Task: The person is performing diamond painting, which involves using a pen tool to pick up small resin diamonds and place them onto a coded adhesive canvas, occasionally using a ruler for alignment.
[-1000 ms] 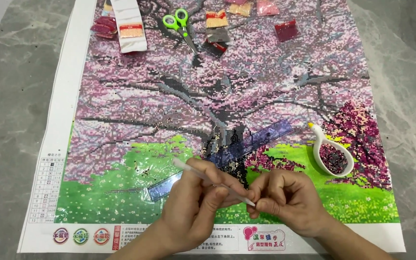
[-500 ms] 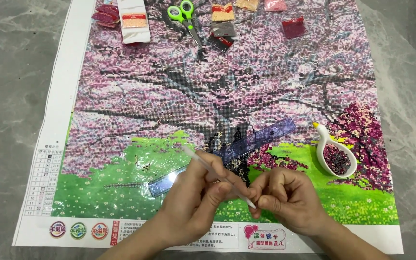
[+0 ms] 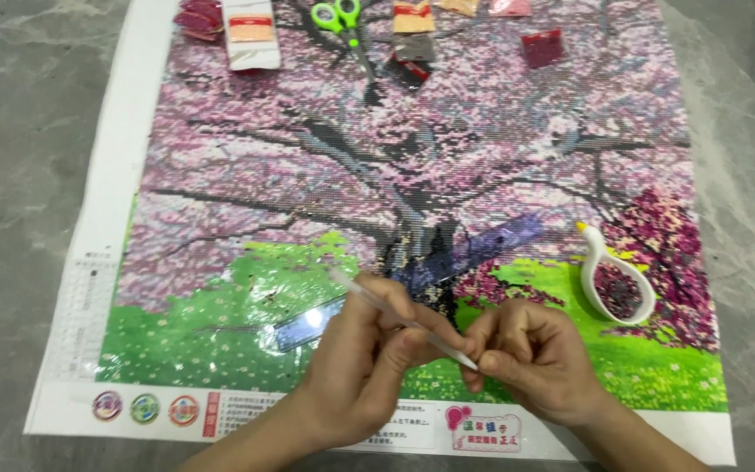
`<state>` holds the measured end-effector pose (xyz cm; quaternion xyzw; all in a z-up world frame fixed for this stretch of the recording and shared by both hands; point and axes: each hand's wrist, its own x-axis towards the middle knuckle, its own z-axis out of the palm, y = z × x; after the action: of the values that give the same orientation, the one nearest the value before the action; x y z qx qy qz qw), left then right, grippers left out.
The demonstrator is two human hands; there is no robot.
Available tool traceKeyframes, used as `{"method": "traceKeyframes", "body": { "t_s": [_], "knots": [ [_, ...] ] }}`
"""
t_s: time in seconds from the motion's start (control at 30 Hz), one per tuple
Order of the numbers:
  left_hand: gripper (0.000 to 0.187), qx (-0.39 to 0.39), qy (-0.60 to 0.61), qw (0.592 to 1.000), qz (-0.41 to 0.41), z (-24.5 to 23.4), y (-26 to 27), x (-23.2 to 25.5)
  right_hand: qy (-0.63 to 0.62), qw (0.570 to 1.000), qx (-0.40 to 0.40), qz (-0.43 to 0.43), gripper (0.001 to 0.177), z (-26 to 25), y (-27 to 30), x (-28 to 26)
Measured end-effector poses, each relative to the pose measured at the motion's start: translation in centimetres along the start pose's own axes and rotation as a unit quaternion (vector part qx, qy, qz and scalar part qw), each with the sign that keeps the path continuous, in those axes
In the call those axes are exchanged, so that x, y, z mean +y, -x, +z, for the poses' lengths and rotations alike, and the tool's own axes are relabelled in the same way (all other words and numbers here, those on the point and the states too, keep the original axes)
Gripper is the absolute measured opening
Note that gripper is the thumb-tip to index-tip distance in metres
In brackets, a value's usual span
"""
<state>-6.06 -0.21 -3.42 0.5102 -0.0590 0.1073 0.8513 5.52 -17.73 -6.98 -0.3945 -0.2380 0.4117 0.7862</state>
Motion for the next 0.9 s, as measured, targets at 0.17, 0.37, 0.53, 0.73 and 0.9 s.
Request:
{"method": "traceKeyframes", "body": {
  "t_s": [0.17,0.37,0.53,0.73,0.9],
  "knots": [
    [0.007,-0.015,-0.246,0.969,0.014,0.0,-0.8,2.2,-0.015,1.000,-0.005,-0.002,0.032,-0.1,-0.1,0.2],
    [0.011,0.034,-0.241,0.969,0.046,-1.2,-0.2,3.0,-0.028,1.000,0.000,0.004,0.030,-0.6,-0.1,-0.2],
    [0.017,0.134,-0.117,0.971,0.161,-6.8,2.4,5.7,0.005,1.000,0.003,-0.002,0.027,-0.8,-0.3,0.1],
    [0.016,0.294,-0.336,0.894,0.045,-11.1,6.2,5.4,0.032,0.998,0.036,0.029,0.028,-0.6,-0.4,0.9],
    [0.017,0.289,-0.608,0.739,0.024,-12.5,7.6,3.0,0.138,0.988,0.049,0.046,0.027,0.2,-0.4,1.1]
  ]
}}
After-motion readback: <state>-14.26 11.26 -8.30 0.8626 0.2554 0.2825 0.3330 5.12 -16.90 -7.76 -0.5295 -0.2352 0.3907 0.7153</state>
